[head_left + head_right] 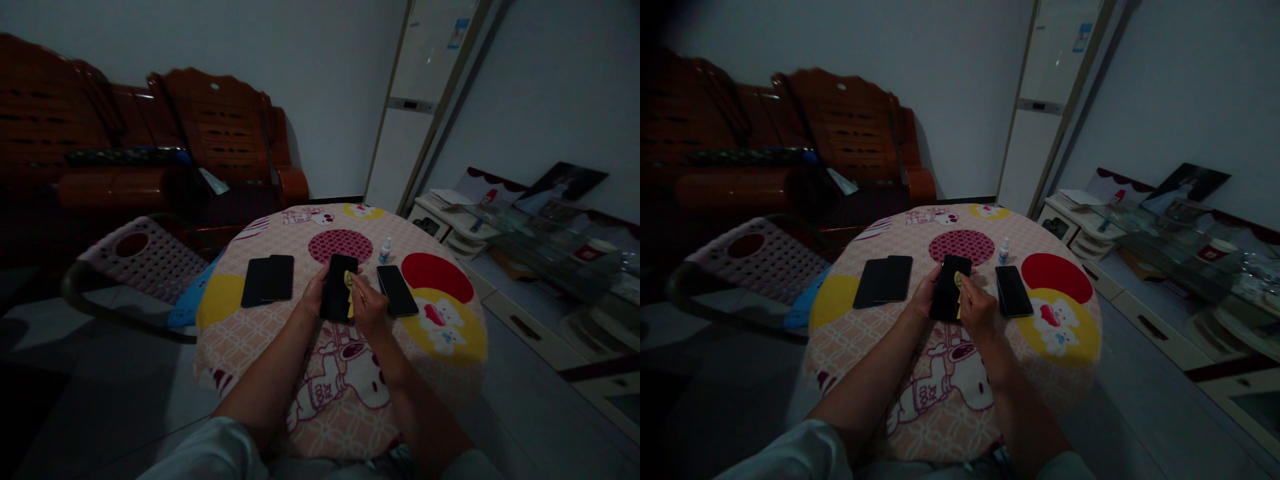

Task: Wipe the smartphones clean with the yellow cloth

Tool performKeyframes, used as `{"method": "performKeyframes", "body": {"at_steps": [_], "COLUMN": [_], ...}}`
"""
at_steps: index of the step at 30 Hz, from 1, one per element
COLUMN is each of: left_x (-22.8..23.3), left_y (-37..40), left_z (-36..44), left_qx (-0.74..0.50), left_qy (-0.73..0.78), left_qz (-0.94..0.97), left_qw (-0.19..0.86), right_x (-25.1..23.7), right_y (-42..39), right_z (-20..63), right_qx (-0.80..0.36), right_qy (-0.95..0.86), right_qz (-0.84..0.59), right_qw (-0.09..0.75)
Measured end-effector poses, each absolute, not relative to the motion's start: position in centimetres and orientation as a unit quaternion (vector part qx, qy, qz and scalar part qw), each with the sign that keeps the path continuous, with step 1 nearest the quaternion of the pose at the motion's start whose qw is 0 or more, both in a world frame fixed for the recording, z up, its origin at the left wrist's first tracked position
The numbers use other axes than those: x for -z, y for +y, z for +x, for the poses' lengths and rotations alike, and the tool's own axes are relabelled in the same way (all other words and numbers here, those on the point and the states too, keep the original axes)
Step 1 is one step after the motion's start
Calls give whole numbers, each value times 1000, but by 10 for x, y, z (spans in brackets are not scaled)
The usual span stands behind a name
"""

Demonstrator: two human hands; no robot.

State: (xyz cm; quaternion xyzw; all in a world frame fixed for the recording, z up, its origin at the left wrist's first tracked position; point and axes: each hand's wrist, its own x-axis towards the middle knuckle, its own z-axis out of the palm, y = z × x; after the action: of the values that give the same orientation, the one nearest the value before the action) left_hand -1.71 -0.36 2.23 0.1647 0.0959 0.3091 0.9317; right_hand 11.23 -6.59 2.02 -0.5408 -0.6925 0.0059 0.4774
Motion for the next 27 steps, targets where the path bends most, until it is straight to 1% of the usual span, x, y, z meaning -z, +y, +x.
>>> {"method": "performKeyframes", "body": {"at_steps": [3, 6, 8, 10, 15, 19, 22, 24, 26, 27], "left_x": [-18, -13, -13, -14, -14, -10, -10, -11, -12, -13], "left_y": [-3, 0, 1, 1, 0, 4, 8, 10, 12, 13], "left_z": [-13, -12, -13, -14, -13, -15, -21, -26, -31, -32], "left_qx": [-288, -296, -302, -301, -285, -299, -352, -404, -458, -482], "left_qy": [91, 99, 110, 116, 114, 116, 128, 146, 157, 157], "left_qz": [172, 176, 179, 182, 181, 166, 145, 135, 128, 126], "left_qw": [938, 934, 930, 929, 934, 933, 916, 893, 866, 852], "right_x": [-17, -14, -14, -15, -15, -13, -15, -15, -13, -12], "right_y": [-65, -65, -65, -65, -65, -64, -60, -55, -49, -46], "right_z": [112, 111, 110, 110, 111, 110, 115, 123, 132, 135], "right_qx": [-17, -27, -26, -21, -31, -115, -180, -186, -190, -199], "right_qy": [-713, -756, -776, -773, -740, -740, -669, -587, -530, -522], "right_qz": [-564, -553, -539, -542, -565, -517, -509, -530, -562, -576], "right_qw": [416, 350, 327, 330, 364, 414, 511, 583, 606, 597]}}
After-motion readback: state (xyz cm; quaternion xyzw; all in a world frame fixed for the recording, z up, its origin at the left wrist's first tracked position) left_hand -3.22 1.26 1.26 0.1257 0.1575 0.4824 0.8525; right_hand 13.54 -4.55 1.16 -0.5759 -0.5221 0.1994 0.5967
